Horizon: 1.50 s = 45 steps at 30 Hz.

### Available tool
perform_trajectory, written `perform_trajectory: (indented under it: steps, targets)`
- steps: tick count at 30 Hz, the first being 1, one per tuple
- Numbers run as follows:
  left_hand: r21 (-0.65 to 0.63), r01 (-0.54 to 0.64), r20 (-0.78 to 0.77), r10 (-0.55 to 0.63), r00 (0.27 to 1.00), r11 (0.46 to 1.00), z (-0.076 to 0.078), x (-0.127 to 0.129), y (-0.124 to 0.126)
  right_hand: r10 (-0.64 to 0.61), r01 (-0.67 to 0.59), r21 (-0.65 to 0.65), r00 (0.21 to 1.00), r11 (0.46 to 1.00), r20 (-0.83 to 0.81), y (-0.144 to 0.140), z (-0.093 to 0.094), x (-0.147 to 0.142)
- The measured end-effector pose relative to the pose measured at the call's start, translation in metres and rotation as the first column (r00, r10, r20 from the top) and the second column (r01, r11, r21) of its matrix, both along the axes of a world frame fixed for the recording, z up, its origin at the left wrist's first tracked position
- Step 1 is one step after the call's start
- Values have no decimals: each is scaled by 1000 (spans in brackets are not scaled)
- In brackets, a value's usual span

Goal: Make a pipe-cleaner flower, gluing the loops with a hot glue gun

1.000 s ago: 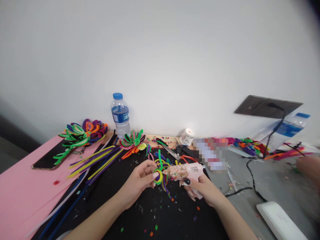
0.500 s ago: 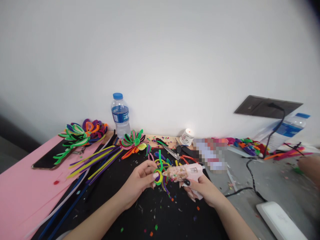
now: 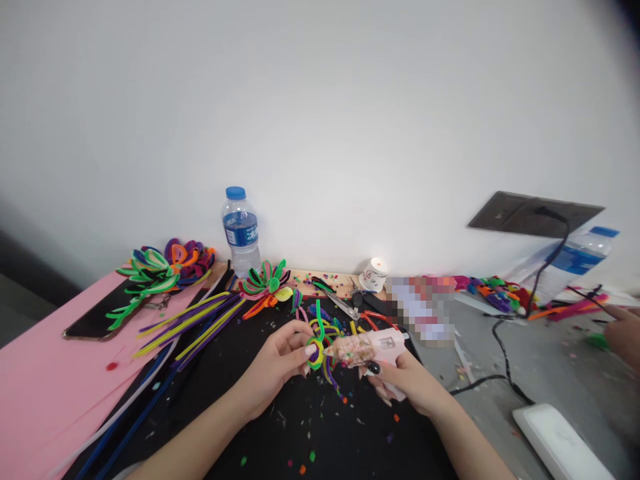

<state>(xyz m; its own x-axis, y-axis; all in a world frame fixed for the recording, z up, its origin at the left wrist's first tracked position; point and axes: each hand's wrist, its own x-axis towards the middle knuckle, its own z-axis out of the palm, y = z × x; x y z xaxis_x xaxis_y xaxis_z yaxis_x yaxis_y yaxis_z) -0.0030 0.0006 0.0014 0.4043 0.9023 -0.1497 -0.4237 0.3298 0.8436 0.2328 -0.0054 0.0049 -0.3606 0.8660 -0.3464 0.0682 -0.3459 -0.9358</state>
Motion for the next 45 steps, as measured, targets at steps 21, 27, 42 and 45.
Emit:
perform_trajectory:
  steps: [21, 27, 42, 45]
  targets:
    - [-7, 28, -2, -28, 1000, 1000, 1, 2, 0, -45, 46, 3, 998, 999, -49, 0, 1, -3]
    - [-15, 22, -8, -23, 1000, 1000, 1, 2, -1, -49, 48, -14, 996, 999, -68, 0, 1, -3]
    - [-28, 20, -21, -21, 1000, 999, 3, 2, -1, -67, 66, -18, 996, 998, -53, -1, 0, -2]
    - [-25, 19, -28, -20, 999, 1000, 2, 2, -1, -62, 61, -16, 996, 998, -60, -1, 0, -2]
